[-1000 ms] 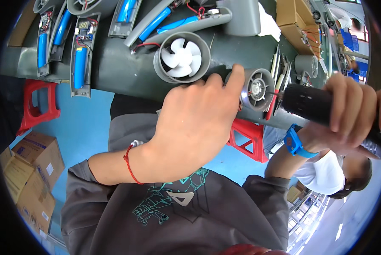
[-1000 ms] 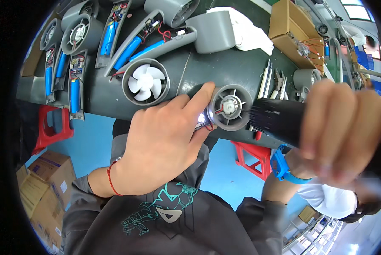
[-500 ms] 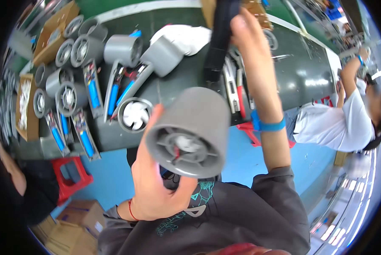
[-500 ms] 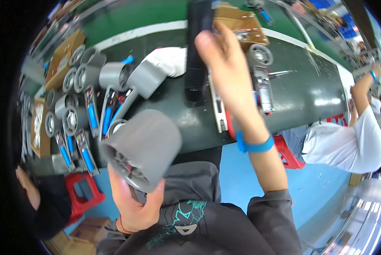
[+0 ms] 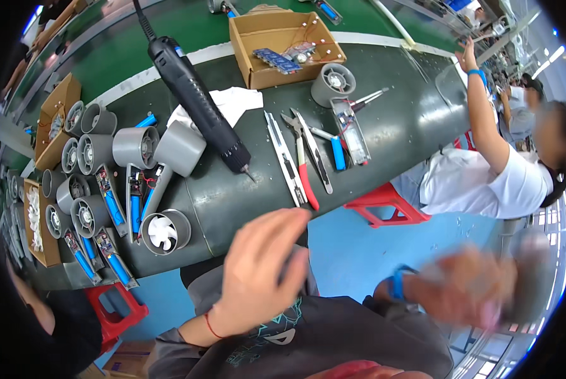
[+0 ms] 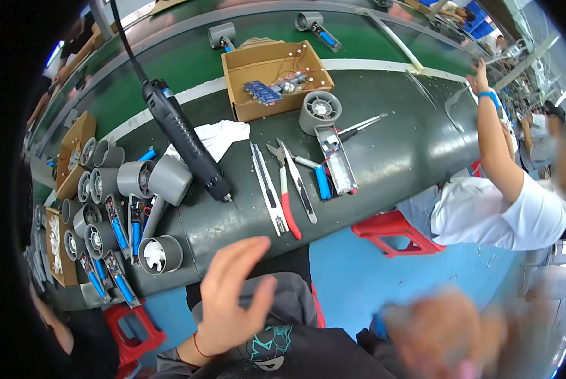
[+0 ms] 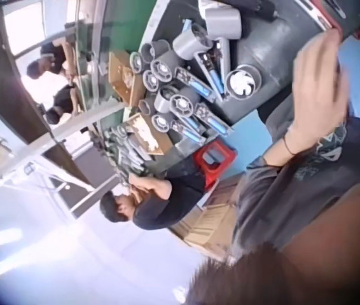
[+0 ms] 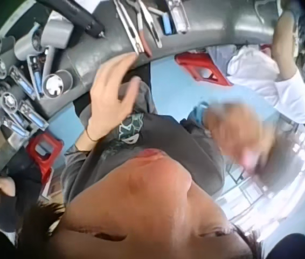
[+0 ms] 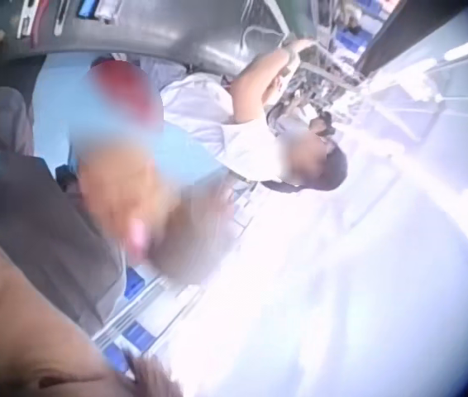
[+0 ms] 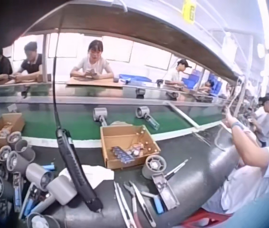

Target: Manually assemble small electronic handheld fans by inserting components into casings and using tools.

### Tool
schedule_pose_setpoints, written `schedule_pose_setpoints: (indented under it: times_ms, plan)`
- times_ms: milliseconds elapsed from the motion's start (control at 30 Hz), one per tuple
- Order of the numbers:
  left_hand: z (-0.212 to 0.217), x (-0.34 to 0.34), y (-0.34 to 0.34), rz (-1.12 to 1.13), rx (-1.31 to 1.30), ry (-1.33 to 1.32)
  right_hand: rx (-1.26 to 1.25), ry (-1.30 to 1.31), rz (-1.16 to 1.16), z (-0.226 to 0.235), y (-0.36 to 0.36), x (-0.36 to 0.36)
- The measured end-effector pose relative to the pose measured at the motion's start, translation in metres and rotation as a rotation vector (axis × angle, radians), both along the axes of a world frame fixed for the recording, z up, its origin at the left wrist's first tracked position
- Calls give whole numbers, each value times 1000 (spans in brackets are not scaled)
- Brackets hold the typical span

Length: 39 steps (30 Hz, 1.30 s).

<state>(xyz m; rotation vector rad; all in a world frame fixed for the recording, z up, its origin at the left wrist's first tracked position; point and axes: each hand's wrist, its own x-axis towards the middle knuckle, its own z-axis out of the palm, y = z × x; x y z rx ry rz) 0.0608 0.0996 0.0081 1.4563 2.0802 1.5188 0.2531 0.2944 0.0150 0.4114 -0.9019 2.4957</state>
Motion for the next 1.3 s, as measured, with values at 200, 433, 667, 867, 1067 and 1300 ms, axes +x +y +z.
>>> schedule_pose_setpoints:
  times_ms: [200,433,667,867,1067,1300]
  plan:
    - [-31,-20,-13,225,-58,-127,173,-445,-785,21,27,-10]
    - [0,-15,-61,568,-72,383,680,-1114,-862,-7,208,-89]
    - [3,-43,-74,603,-522,335,1686,-1315,-1191,-49,440,-22]
    - [3,-44,-78,538,-294,328,1734,-970,-1173,16,154,-106]
    - [1,-39,-68,368,-80,97,1472,-516,-370,24,-70,-167]
    - [-17,-42,-68,347,-53,20,1443,-677,-525,19,-65,-198]
